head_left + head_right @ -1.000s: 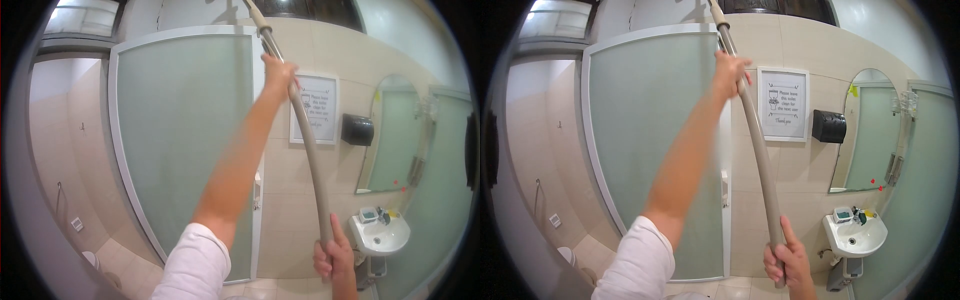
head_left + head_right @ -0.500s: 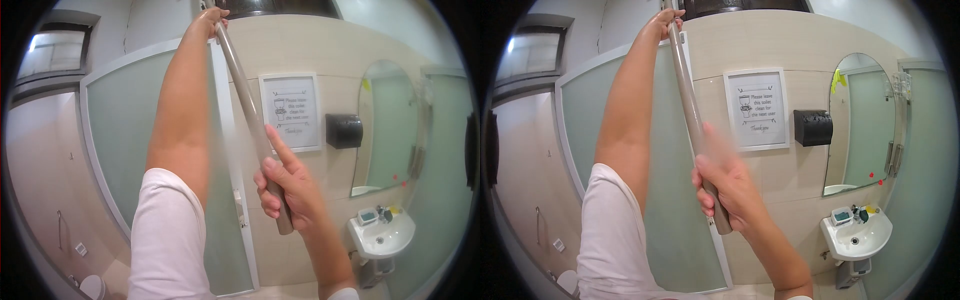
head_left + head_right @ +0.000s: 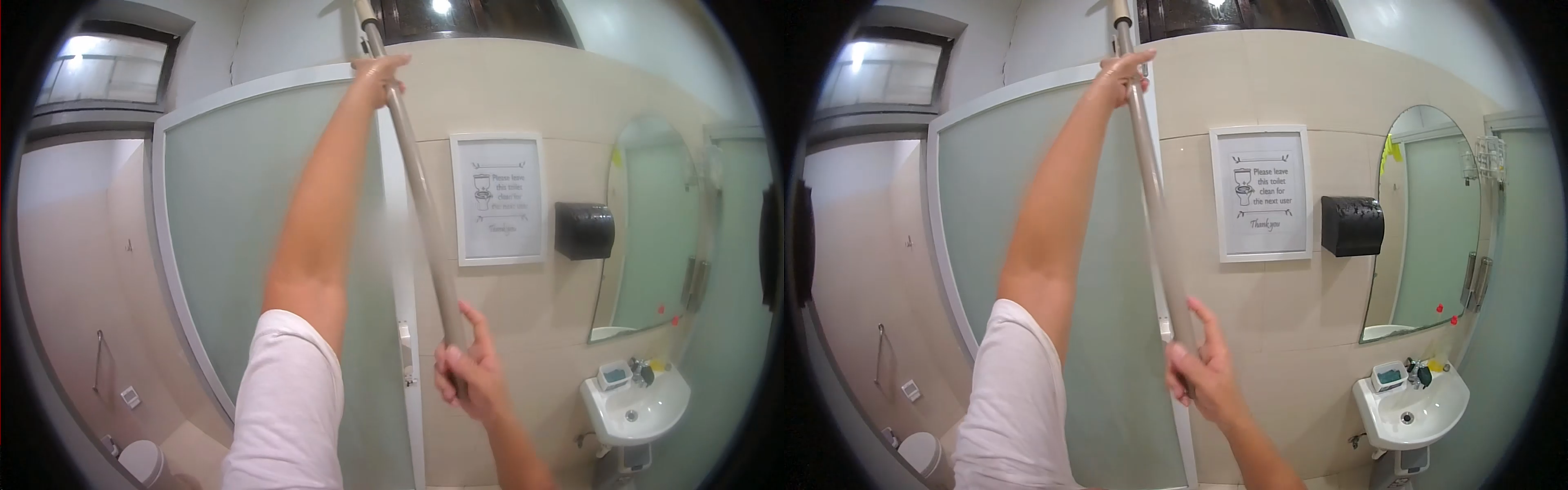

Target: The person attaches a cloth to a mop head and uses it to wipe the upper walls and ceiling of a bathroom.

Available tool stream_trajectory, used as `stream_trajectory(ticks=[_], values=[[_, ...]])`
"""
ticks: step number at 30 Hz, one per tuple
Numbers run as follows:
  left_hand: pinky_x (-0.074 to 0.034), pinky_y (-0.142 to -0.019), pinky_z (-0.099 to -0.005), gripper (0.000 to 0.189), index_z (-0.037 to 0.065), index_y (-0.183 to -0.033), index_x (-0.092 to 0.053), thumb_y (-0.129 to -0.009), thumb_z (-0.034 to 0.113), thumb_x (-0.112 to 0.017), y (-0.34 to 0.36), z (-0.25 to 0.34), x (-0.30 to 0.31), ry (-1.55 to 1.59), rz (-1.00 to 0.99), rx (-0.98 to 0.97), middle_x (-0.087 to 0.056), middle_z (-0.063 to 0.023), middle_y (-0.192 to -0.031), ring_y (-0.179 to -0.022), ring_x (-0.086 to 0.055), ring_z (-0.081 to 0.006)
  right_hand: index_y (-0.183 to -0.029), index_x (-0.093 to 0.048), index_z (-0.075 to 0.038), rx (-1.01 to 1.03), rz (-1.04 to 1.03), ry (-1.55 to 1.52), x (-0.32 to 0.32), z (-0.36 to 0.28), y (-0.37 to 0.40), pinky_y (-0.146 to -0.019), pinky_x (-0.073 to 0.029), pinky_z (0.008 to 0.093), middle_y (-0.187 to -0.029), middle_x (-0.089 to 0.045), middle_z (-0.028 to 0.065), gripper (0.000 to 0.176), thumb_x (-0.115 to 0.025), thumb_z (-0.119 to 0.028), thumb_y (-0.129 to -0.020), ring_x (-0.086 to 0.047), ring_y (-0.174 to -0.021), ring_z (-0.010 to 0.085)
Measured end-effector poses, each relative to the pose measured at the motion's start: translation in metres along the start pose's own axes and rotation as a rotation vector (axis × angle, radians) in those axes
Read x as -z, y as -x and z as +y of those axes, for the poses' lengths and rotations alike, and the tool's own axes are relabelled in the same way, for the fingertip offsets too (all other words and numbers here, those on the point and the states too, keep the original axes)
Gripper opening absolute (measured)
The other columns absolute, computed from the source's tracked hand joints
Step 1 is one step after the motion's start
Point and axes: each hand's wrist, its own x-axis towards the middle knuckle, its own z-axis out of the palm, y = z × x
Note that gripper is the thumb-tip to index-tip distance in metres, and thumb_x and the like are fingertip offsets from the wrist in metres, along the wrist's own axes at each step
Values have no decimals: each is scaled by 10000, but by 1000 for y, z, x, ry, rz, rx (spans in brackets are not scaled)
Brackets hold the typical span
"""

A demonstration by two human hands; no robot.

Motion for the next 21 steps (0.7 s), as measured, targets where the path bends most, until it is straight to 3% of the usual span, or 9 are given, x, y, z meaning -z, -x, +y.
stream_trajectory(ticks=[2,4,6,8,12,14,16,21], values=[[-485,-366,-297,666,-41,-1140,-283,-730,219,-738,26,-9,-1,-27,134,-202,-508,-188,-915,-531,-558,-223,-1461,-46,-262,-29,85,28,-15,0,-5,-332,-328,238,-738,-479,51,674,-452,-157,-934,-398,-426,100],[-547,-553,-416,840,-65,-1233,-157,-717,264,-732,7,-32,3,-354,316,-317,-412,-294,-1146,-741,-597,-392,-1459,-68,-274,-24,134,-58,-32,0,-11,-315,-310,215,-741,-472,48,648,-439,-152,-941,-386,-410,86],[-495,-802,-488,909,-77,-1319,-65,-744,261,-683,76,-32,13,-726,224,-430,-373,-352,-1186,-954,-536,-485,-1460,-82,-266,-7,142,-78,-52,-10,-24,-319,-304,221,-705,-460,32,658,-458,-152,-932,-378,-402,87],[-408,-926,-500,912,-54,-1370,20,-769,201,-617,154,-19,25,-816,4,-289,-321,-394,-1215,-1100,-441,-513,-1462,-96,-257,8,147,-109,-68,-20,-47,-323,-298,227,-669,-448,17,667,-476,-152,-924,-370,-394,88],[-442,-877,-493,915,-25,-1394,103,-773,132,-551,177,-13,57,-827,-125,-313,-348,-392,-1206,-1074,-470,-503,-1453,-160,-283,40,101,11,-97,-36,-105,-318,-272,222,-712,-437,9,601,-457,-192,-938,-347,-406,85],[-450,-857,-486,890,-7,-1402,123,-786,126,-506,142,5,67,-803,-46,-262,-395,-377,-1205,-1057,-490,-486,-1448,-170,-295,35,102,81,-107,-41,-139,-318,-285,210,-748,-442,18,572,-446,-220,-952,-355,-421,84],[-459,-824,-480,884,14,-1410,131,-795,123,-495,104,14,76,-732,-43,-208,-424,-359,-1188,-1037,-504,-462,-1438,-221,-294,179,9,146,-109,-37,-178,-349,-280,214,-753,-435,13,536,-444,-234,-954,-357,-451,84],[-470,-717,-462,879,71,-1425,148,-807,94,-476,49,49,105,-723,22,-111,-491,-304,-1108,-945,-535,-391,-1429,-257,-289,123,30,94,-150,-49,-241,-375,-278,219,-747,-432,12,532,-461,-234,-940,-358,-472,85]])
